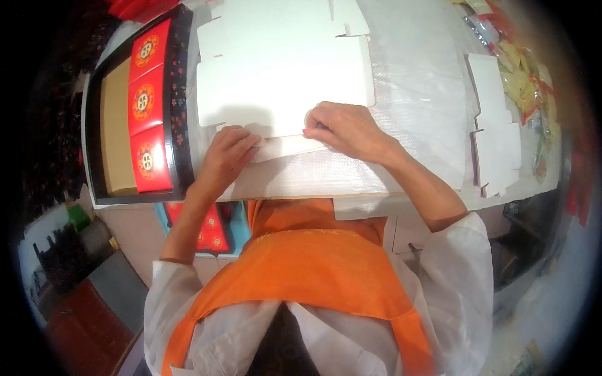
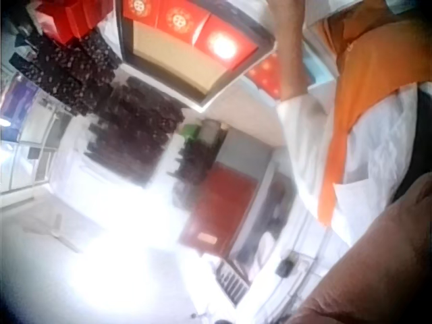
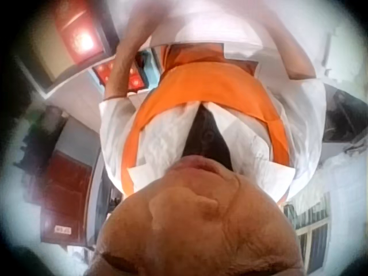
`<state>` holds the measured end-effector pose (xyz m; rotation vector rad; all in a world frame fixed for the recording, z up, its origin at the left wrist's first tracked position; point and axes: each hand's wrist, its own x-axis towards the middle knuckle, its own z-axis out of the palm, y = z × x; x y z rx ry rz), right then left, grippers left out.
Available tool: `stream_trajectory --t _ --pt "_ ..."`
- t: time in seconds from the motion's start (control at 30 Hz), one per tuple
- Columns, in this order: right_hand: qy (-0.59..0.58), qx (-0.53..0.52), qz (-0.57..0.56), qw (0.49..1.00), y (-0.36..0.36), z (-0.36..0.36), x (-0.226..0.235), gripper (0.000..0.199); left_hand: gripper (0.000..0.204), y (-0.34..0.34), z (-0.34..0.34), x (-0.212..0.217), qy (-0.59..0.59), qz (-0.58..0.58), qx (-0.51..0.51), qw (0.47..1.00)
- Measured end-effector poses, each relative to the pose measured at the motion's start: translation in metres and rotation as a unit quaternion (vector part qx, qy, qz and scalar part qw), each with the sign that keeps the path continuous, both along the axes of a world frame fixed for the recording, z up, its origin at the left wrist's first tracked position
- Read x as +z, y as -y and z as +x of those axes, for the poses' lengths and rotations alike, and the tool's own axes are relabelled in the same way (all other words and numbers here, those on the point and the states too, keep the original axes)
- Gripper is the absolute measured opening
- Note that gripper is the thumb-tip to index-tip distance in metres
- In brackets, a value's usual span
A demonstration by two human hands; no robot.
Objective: The person assembles small red boxes by folding white cardboard inserts and placing them inside the red outer shells. They repeatedly pick up a white insert, fold it into a rectangular shape, and insert it into a red box, then place the finished unit into a tray. The process is repetitive and involves handling multiple identical units.
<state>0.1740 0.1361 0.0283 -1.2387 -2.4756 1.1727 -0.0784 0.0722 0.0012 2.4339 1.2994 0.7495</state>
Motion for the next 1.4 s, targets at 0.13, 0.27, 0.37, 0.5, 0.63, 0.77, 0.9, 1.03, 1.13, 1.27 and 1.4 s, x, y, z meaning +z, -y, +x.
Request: stream_trajectory --t 0.13,0.27,0.37,0.5,0.63,0.77,0.9,1.03,1.13,1.27,1.4 --pt "-0.003 0.004 0.001 1.0 0.0 0.0 0.002 0.02 0.012 -0.006 0.002 0.007 0.022 -0.14 0.037 0.989" --pt "-0.003 0.018 -0.009 1.0 -0.003 -0.001 0.002 0.019 0.015 -0.024 0.005 0.022 0.003 -0.288 0.067 0.955" --pt "-0.002 0.027 -0.03 0.999 -0.006 0.0 0.004 0.019 0.022 -0.035 0.013 0.031 0.022 -0.39 0.132 0.911" --pt "-0.008 0.03 -0.013 0.999 -0.004 0.002 -0.001 0.018 0.025 -0.034 0.013 0.027 0.021 -0.376 0.117 0.919" --pt "-0.046 0.006 0.047 0.998 0.003 0.003 -0.003 0.016 0.027 -0.011 0.034 0.027 -0.195 -0.135 0.104 0.966" --pt "-0.077 -0.003 0.054 0.996 0.022 0.014 0.011 0.014 0.027 0.002 0.081 0.022 -0.132 0.065 0.075 0.986" --pt "-0.119 -0.134 0.074 0.981 0.048 0.039 0.007 0.013 0.019 0.005 0.095 -0.001 -0.075 0.026 -0.013 0.997" --pt "-0.189 -0.402 0.009 0.896 0.079 0.065 -0.019 0.019 0.014 0.008 0.103 -0.009 -0.051 0.084 0.003 0.995" --pt "-0.207 -0.447 -0.135 0.86 0.086 0.059 -0.021 0.022 0.015 0.008 0.107 -0.014 -0.02 0.1 -0.002 0.995" --pt "-0.211 -0.483 -0.174 0.832 0.075 0.052 -0.02 0.022 0.014 0.009 0.115 -0.018 -0.023 0.105 0.011 0.994" --pt "-0.154 -0.45 -0.031 0.879 0.074 0.049 -0.023 0.018 0.012 0.006 0.112 -0.011 -0.039 0.066 -0.01 0.997"
